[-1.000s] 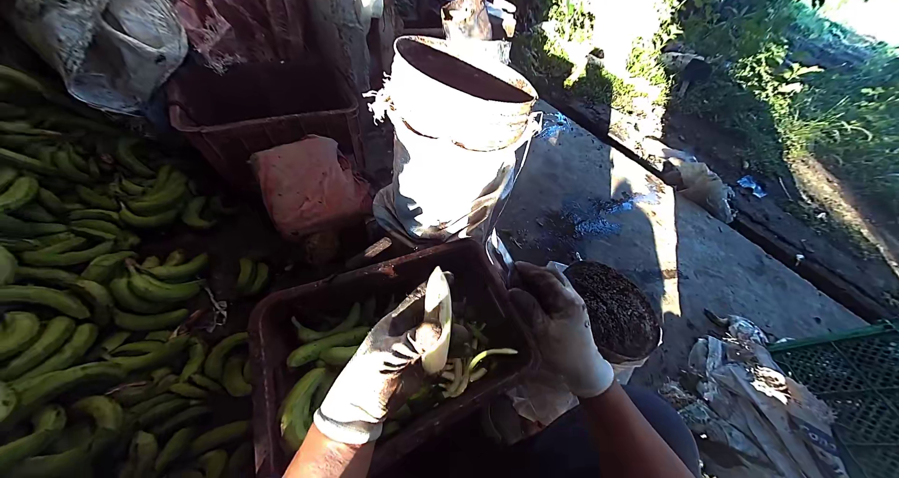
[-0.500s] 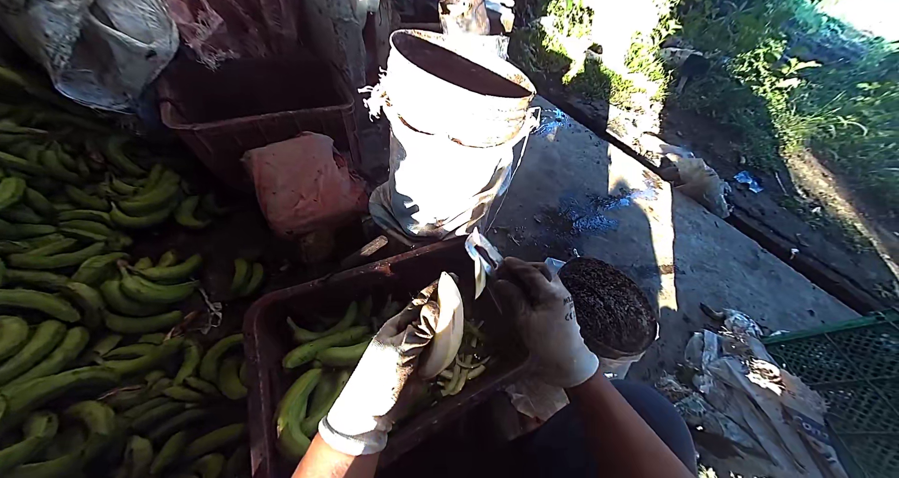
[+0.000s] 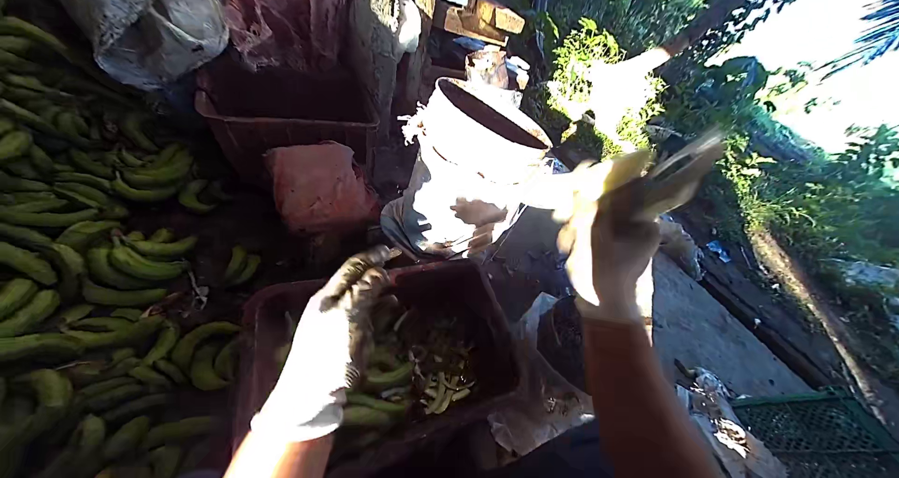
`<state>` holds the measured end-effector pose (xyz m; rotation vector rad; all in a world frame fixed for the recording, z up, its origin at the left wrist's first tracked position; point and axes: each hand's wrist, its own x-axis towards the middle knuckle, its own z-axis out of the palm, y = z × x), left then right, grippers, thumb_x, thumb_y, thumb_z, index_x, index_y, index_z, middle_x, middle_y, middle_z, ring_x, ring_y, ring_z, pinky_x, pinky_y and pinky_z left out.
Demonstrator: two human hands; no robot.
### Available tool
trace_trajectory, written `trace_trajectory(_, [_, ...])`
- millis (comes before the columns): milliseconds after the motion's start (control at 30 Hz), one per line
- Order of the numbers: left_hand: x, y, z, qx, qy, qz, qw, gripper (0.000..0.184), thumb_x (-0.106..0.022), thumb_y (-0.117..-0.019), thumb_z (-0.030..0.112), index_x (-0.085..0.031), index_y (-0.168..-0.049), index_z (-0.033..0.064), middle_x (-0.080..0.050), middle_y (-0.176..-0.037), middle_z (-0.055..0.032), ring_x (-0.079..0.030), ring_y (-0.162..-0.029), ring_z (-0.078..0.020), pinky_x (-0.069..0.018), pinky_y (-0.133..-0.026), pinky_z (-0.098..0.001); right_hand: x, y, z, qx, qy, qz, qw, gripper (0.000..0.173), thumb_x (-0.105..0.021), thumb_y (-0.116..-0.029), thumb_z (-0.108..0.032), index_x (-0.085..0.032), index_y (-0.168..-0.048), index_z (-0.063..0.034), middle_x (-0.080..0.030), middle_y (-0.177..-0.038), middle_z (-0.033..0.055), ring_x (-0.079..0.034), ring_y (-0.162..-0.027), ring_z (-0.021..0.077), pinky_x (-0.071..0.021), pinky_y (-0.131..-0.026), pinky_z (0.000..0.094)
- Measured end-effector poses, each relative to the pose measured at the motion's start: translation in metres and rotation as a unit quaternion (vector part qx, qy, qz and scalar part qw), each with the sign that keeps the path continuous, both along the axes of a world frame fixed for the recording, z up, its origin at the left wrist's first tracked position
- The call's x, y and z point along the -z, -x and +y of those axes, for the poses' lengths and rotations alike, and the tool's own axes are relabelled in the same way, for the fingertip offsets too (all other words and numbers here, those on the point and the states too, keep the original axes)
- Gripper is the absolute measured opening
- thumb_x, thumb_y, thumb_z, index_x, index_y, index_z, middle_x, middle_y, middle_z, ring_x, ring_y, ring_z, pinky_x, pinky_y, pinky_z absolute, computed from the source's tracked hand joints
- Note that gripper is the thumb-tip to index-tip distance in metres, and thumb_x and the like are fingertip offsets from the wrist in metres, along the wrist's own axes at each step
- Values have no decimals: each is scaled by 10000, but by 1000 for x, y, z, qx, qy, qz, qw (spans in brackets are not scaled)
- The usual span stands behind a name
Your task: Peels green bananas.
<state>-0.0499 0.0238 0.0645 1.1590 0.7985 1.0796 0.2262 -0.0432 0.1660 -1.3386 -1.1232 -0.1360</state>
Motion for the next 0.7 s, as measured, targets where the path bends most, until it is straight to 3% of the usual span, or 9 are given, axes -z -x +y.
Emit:
trace_trajectory(100, [-16,56,21,-123,-19,-12,992,333,-485,-1078,303,-606,-1360,176,-664,-1191,2,-671,-978,-135,-589,-847,-359,-68,-30,50,124,91,-97,983,558,-695,-939,-260,-530,-1419,-29,-678,-1143,97,-671,-999,157,-565,-921,395])
trace_trajectory(200, [-30,98,38,-245,8,-97,965,307,-528,-1060,276,-608,-1328,151,-678,-1133,-3,-690,-945,-158,-607,-816,-371,-63,1,68,68,94,-97,988,450,-702,-924,-269,-592,-1298,-44,-652,-1092,35,-631,-947,80,-550,-867,325])
trace_trajectory(267, [-31,117,42,-289,23,-138,947,276,-522,-1063,265,-614,-1294,145,-674,-1082,0,-684,-900,-155,-606,-777,-349,-15,54,63,-8,171,-117,978,451,-671,-981,-262,-546,-1351,-37,-646,-1142,40,-634,-1001,57,-561,-902,293])
trace_trajectory(333, [-27,127,49,-306,36,-157,938,252,-517,-1063,247,-619,-1270,145,-661,-1061,-9,-670,-881,-163,-599,-753,-346,68,110,61,-76,265,-122,954,372,-743,-904,-216,-620,-1201,-28,-690,-994,83,-685,-881,152,-605,-786,391])
trace_trajectory(400, [-20,130,56,-301,51,-164,938,248,-538,-1055,248,-624,-1262,142,-658,-1045,-20,-667,-859,-174,-600,-748,-363,152,161,55,-172,416,-78,889,319,-699,-884,-141,-676,-1184,-35,-717,-1005,88,-688,-916,167,-587,-849,397])
trace_trajectory(467, [-17,129,59,-287,70,-166,941,265,-579,-1036,275,-628,-1264,150,-664,-1060,-29,-674,-887,-186,-600,-767,-382,210,213,44,-240,539,-5,807,360,-719,-893,-257,-697,-1220,-108,-732,-995,60,-700,-882,175,-594,-816,441])
trace_trajectory(567, [-17,130,61,-267,77,-160,947,266,-584,-1033,259,-632,-1267,143,-670,-1085,-44,-682,-928,-203,-606,-778,-392,252,274,25,-265,643,50,716,536,-710,-924,-391,-599,-1387,-145,-717,-1093,131,-696,-987,290,-555,-879,574])
trace_trajectory(633, [-19,131,62,-256,69,-158,951,259,-562,-1047,252,-647,-1252,118,-684,-1071,-59,-694,-907,-216,-613,-771,-399,255,296,21,-240,657,12,714,685,-677,-914,-410,-462,-1546,-253,-722,-1202,105,-698,-1089,292,-549,-943,590])
trace_trajectory(700, [-1,139,72,-185,45,-163,968,289,-509,-1068,271,-628,-1265,97,-689,-1077,-78,-699,-920,-232,-610,-805,-418,244,309,23,-233,658,-8,716,701,-675,-913,-399,-447,-1555,-232,-713,-1239,105,-684,-1135,290,-534,-981,575])
